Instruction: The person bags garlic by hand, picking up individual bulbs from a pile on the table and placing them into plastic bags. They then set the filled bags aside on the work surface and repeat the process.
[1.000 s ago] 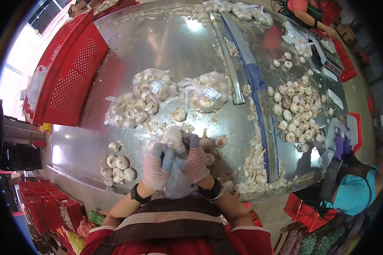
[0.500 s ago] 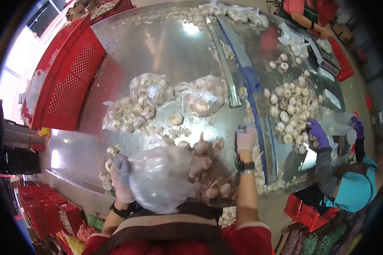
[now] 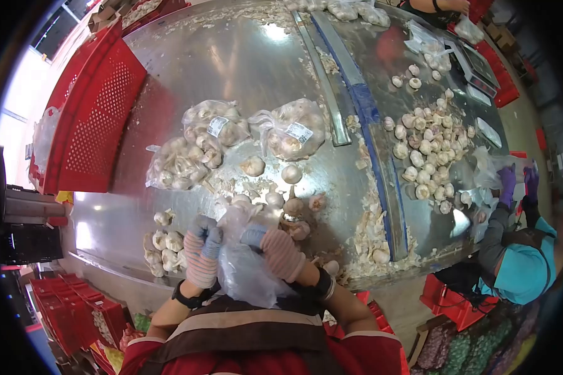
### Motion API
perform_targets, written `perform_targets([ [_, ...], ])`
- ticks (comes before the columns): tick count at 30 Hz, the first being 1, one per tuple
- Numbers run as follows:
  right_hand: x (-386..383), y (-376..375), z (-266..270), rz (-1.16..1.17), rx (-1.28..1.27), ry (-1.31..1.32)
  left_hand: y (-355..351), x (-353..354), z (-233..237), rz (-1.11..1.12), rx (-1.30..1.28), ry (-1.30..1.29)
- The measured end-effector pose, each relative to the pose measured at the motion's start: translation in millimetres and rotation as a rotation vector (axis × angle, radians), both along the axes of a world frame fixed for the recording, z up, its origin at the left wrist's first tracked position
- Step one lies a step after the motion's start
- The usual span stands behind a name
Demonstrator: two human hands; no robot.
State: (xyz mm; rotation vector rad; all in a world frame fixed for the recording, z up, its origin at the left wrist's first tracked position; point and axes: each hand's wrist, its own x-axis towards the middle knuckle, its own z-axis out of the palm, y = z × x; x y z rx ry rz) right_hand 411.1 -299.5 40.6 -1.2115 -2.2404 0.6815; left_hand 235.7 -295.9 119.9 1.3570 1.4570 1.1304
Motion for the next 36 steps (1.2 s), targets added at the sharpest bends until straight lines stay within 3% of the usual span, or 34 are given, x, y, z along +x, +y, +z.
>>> perform_targets([
  [1, -1.4, -3.3, 1.6, -0.015, -0.017, 0.003, -0.2, -0.2, -4.1, 0.006, -0.029, -0.105],
  [4, -5.9, -4.2, -35.1, -0.088, 0.378, 0.059, -11.5, 3.0, -9.6, -0.095, -0.027, -0.036],
  [5, -1.4, -0.1, -52.6, -0.107, 0.31, -0.259, -12.0, 2.2, -5.1, -0.104, -0.01, 0.035],
  [7, 19.5, 10.6, -77.5, -0.126, 0.224, -0.577, -17.3, -17.3, -3.6, -0.043, -0.058, 0.009],
  [10, 86.0, 60.4, -96.4, -0.381, -0.214, 0.015, -17.9, -47.7, -3.0, 0.003, -0.2, -0.007],
  [11, 89.8, 63.2, -91.9, -0.379, -0.226, 0.014, -18.6, -53.6, -9.3, -0.067, 0.04, 0.307],
  [12, 93.4, 68.1, -80.6, -0.455, -0.434, 0.095, -16.1, -59.0, -12.5, -0.144, 0.297, 0.617],
  [13, 97.0, 74.3, -68.8, -0.53, -0.631, 0.176, -14.2, -58.2, -6.0, -0.137, 0.083, 0.353],
  [14, 99.7, 77.3, -60.5, -0.533, -0.625, 0.172, -12.6, -57.4, 0.5, -0.073, -0.116, 0.094],
  [18, 91.8, 74.4, -15.5, -0.458, -0.419, 0.349, 31.7, 7.5, 50.9, -1.161, 0.254, -0.106],
  [19, 91.9, 76.5, -2.3, -0.472, -0.374, 0.396, 29.2, 9.7, 34.8, -1.156, 0.258, -0.108],
  [20, 94.9, 75.2, 3.9, -0.468, -0.373, 0.392, 23.7, 11.6, 4.5, -0.997, 0.237, 0.165],
  [21, 99.4, 71.6, 7.7, -0.479, -0.366, 0.36, 21.4, 13.2, -12.1, -0.828, 0.211, 0.432],
  [22, 104.1, 68.8, 8.3, -0.496, -0.361, 0.331, 35.0, 10.4, -1.8, -0.626, 0.002, 0.52],
  [23, 110.6, 68.1, -3.3, -0.503, -0.364, 0.336, 44.3, -0.3, -17.7, -0.395, -0.014, 0.591],
  [24, 118.1, 68.3, -23.7, -0.352, -0.378, 0.234, 53.7, -10.9, -33.6, -0.163, -0.043, 0.63],
  [25, 121.9, 67.7, -34.9, -0.197, -0.389, 0.129, 57.1, -30.8, -69.6, -0.266, -0.088, 0.627],
  [26, 119.7, 65.5, -35.2, -0.198, -0.391, 0.129, 57.2, -27.8, -69.9, -0.267, -0.09, 0.626],
  [28, 103.7, 57.5, -35.0, -0.258, -0.669, 0.507, 60.5, -12.5, -67.2, -0.515, -0.417, 0.802],
  [30, 83.5, 45.2, -32.9, -0.306, -0.947, 0.887, 59.4, 6.1, -66.4, -0.496, -0.353, 0.823],
  [33, 73.1, 45.8, -10.9, -0.336, -1.205, 1.268, 60.9, 14.3, -112.3, -0.643, 0.089, 0.907],
  [35, 74.7, 52.0, 32.9, 0.097, 0.218, -0.054, 54.9, 23.0, -91.4, -0.573, 0.083, 0.828],
  [36, 81.3, 52.8, 22.2, 0.097, 0.228, -0.054, 56.4, 27.8, -73.7, -0.507, 0.081, 0.751],
])
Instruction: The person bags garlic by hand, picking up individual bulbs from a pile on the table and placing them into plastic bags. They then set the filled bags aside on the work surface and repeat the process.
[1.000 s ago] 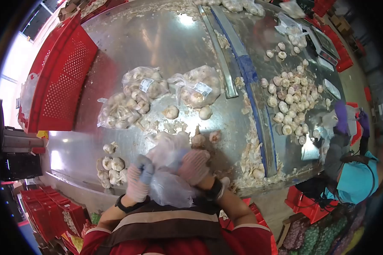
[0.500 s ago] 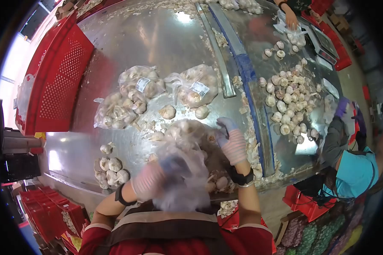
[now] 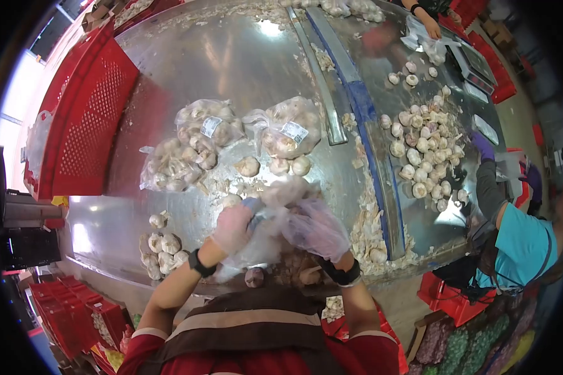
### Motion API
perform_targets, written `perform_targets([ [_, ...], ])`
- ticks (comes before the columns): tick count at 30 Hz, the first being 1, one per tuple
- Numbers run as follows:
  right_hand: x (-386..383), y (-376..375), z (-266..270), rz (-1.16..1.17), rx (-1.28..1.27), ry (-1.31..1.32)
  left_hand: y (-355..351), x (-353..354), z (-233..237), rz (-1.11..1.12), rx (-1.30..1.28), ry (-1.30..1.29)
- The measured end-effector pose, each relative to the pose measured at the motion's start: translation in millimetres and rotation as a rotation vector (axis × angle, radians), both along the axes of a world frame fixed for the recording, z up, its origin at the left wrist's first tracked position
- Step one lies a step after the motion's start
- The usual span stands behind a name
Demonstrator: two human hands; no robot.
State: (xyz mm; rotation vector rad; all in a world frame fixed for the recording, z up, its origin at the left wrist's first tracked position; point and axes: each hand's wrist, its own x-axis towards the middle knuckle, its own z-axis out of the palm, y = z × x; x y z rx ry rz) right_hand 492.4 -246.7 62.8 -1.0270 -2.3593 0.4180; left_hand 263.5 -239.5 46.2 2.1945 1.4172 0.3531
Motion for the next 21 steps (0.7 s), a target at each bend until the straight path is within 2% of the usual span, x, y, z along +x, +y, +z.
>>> perform_targets([
  [1, 11.5, -3.6, -23.1, -0.071, -0.265, 0.078, 0.5, 3.8, 26.7, -0.005, 0.005, 0.002],
  [2, 19.9, -8.4, -40.2, -0.139, -0.537, 0.155, -2.3, 7.8, 58.4, -0.102, 0.173, -0.125],
  [3, 23.9, -12.6, -47.6, -0.139, -0.543, 0.153, -5.1, 9.7, 74.9, -0.196, 0.337, -0.254],
  [4, 26.1, -16.9, -51.5, -0.268, -0.354, 0.15, -0.6, 10.0, 76.6, -0.194, 0.33, -0.256],
  [6, 28.6, -18.1, -49.1, -0.391, -0.155, 0.145, 17.8, 10.2, 81.6, -0.222, 0.288, 0.0],
  [8, 30.0, -9.0, -33.6, -0.497, -0.647, 0.204, 21.8, 4.6, 116.9, -0.273, 0.286, -0.023],
  [9, 29.8, -19.7, -41.6, -0.505, -0.658, 0.205, 22.4, 2.6, 132.3, -0.242, 0.331, 0.009],
  [10, 28.1, -30.8, -49.5, -0.491, -0.877, 0.615, 24.6, 0.5, 139.2, -0.202, 0.378, 0.039],
  [12, 31.4, -22.5, -47.8, -0.437, -1.046, 1.029, 42.2, -5.2, 140.1, -0.146, 0.401, -0.058],
  [14, 15.8, -16.5, -4.8, -0.606, -0.604, 0.326, 38.5, -19.7, 157.0, 0.019, 0.456, -0.298],
  [16, 7.3, -14.5, 8.6, -0.636, -0.598, 0.393, 67.8, -37.4, 158.1, 0.189, -0.019, -0.726],
  [19, 7.9, -14.9, 2.9, -0.627, -0.597, 0.461, 89.7, -64.2, 157.7, 0.317, -0.143, -0.812],
  [20, 8.3, -14.3, 4.2, -0.633, -0.584, 0.444, 97.9, -76.6, 156.9, 0.321, -0.144, -0.813],
  [21, 9.0, -11.6, 6.5, -0.639, -0.566, 0.426, 105.5, -92.7, 156.9, 0.315, -0.037, -0.863],
])
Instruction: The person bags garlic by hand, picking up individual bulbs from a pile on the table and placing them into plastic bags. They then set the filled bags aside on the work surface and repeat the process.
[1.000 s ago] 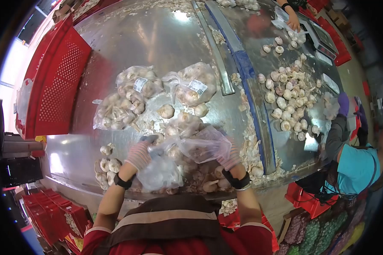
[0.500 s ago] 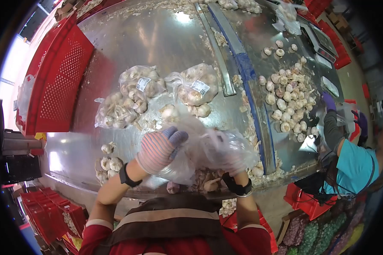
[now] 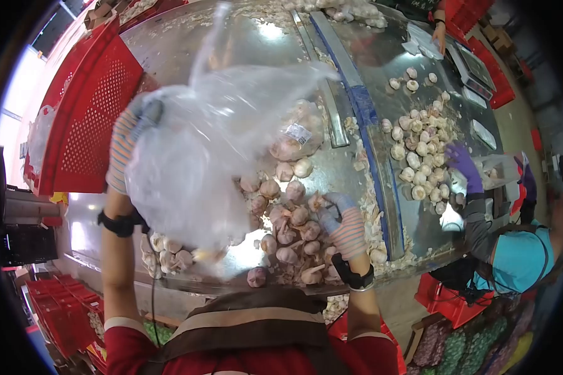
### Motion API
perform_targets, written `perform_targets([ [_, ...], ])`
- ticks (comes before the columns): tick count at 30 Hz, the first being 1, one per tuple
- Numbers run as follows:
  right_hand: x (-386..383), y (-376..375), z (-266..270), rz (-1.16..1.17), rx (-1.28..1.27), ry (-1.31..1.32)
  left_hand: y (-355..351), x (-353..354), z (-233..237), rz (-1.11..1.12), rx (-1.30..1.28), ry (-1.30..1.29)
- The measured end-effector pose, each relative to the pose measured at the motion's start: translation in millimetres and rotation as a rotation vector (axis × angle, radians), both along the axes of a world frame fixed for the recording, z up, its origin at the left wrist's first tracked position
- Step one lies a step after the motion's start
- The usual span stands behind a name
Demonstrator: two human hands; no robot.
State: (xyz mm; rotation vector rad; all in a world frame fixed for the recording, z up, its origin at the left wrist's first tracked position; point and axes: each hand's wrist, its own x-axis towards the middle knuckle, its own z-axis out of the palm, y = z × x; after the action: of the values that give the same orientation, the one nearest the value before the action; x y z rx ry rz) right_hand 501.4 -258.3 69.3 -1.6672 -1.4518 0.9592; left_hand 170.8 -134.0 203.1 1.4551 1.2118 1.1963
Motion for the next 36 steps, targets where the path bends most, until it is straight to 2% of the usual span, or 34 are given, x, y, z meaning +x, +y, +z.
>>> perform_targets([
  [4, 0.5, 1.8, 8.1, -0.011, -0.073, 0.051, 12.2, -71.3, 24.0, 0.217, 0.263, 0.066],
  [5, 2.3, 2.4, 4.2, 0.003, -0.051, -0.02, 16.0, -98.0, 35.7, 0.295, 0.333, 0.124],
  [10, -3.1, 10.5, -11.0, 0.076, -0.047, -0.156, 42.0, -288.7, 96.9, 0.76, 0.619, 0.629],
  [11, -9.8, 16.3, -13.3, 0.124, -0.054, -0.253, 48.4, -331.0, 107.3, 0.843, 0.636, 0.753],
  [13, -27.3, 32.0, -14.3, 0.168, -0.063, -0.354, 53.1, -404.9, 114.9, 0.98, 0.609, 0.986],
  [14, -38.4, 43.6, -13.9, 0.235, -0.153, -0.52, 56.3, -441.5, 113.6, 1.036, 0.564, 1.09],
  [16, -49.5, 54.6, -25.5, 0.3, -0.243, -0.686, 60.7, -501.9, 100.7, 1.116, 0.431, 1.265],
  [18, -53.5, 61.8, -57.6, 0.42, -0.095, -0.754, 57.5, -556.4, 73.8, 1.145, 0.252, 1.403],
  [20, -56.3, 67.7, -58.0, 0.404, -0.166, -0.67, 51.3, -588.7, 47.9, 1.15, 0.094, 1.487],
  [22, -55.9, 64.9, -54.9, 0.379, -0.247, -0.582, 45.8, -607.3, 31.7, 1.14, -0.006, 1.536],
  [24, -51.8, 54.6, -36.5, 0.207, -0.293, 0.195, 44.3, -615.3, 17.8, 1.12, -0.055, 1.566],
  [25, -46.3, 47.1, -27.5, 0.198, -0.295, 0.191, 44.9, -614.5, 17.0, 1.122, -0.058, 1.568],
  [27, -28.2, 23.2, -6.5, 0.009, -0.399, 0.683, 47.0, -620.7, 26.1, 1.116, -0.035, 1.576],
  [29, 0.2, -13.4, 37.6, -0.069, -0.319, 0.57, 55.4, -614.6, 45.4, 1.097, 0.011, 1.545],
  [31, 38.2, -56.6, 81.2, -0.026, -0.437, 0.476, 62.9, -598.8, 68.4, 1.092, 0.114, 1.505],
  [33, 77.0, -82.1, 105.2, 0.428, -0.832, 0.01, 74.6, -564.3, 84.3, 1.065, 0.3, 1.448],
  [34, 76.3, -87.8, 105.1, 0.427, -0.834, 0.009, 83.0, -531.7, 90.0, 1.025, 0.417, 1.382],
  [36, 66.9, -94.5, 104.4, 0.453, -0.498, -0.42, 102.2, -443.4, 86.6, 0.859, 0.594, 1.167],
])
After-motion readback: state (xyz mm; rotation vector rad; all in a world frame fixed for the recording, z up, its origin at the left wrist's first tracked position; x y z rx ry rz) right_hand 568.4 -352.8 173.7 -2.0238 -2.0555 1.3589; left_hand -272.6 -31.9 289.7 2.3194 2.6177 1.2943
